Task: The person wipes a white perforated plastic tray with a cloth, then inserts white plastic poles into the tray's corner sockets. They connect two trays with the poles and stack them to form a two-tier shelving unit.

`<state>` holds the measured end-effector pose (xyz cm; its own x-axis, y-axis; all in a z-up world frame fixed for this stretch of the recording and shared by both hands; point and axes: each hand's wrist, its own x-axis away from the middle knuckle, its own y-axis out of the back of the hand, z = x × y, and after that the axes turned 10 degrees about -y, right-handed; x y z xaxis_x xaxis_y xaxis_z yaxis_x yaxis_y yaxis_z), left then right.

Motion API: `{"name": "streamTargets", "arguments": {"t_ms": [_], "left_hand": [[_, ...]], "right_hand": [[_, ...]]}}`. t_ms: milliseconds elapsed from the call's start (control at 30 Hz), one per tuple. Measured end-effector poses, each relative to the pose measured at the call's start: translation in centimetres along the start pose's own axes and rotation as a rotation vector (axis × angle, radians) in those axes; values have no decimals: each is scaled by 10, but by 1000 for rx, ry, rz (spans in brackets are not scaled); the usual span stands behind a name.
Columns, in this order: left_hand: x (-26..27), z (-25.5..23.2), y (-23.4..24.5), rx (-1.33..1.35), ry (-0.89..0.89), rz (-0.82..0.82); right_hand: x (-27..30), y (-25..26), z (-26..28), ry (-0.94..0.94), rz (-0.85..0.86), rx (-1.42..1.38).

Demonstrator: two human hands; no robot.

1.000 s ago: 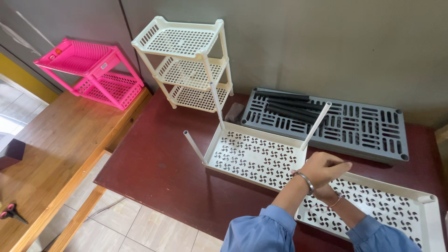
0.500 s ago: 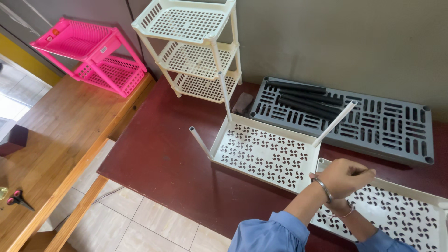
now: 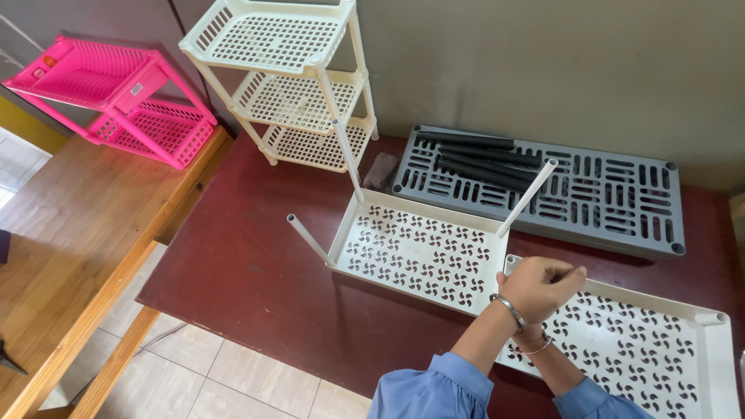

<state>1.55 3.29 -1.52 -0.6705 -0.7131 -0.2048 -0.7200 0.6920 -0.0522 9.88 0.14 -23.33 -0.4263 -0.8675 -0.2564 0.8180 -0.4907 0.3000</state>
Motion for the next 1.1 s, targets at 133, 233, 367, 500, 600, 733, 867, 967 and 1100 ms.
{"name": "streamTargets", "arguments": {"t_ms": [133,233,367,500,600,733,867,967,1100], "left_hand": [[-1,2,0,5,-19,-50],[-3,-1,2,37,-21,-59],[-2,-8,4,-44,-20,-91],[2,-11,0,-35,-54,-175],[2,-9,-1,-16,-79,-213],[2,-3,1,24,-62,-210],[1,0,-1,52,-103,-217],[0,0,0,78,-64,-225],[-1,2,2,3,-87,-242]], "right_hand": [[-11,20,15,-20,167,-13],[-7,35,26,-45,275,38],[20,49,38,-98,391,222],[47,58,51,-214,461,811],[59,63,68,-126,524,995],[72,73,82,-166,757,1214],[79,90,64,-232,924,1361],[83,92,40,6,860,1132],[90,93,29,-106,954,1243]]}}
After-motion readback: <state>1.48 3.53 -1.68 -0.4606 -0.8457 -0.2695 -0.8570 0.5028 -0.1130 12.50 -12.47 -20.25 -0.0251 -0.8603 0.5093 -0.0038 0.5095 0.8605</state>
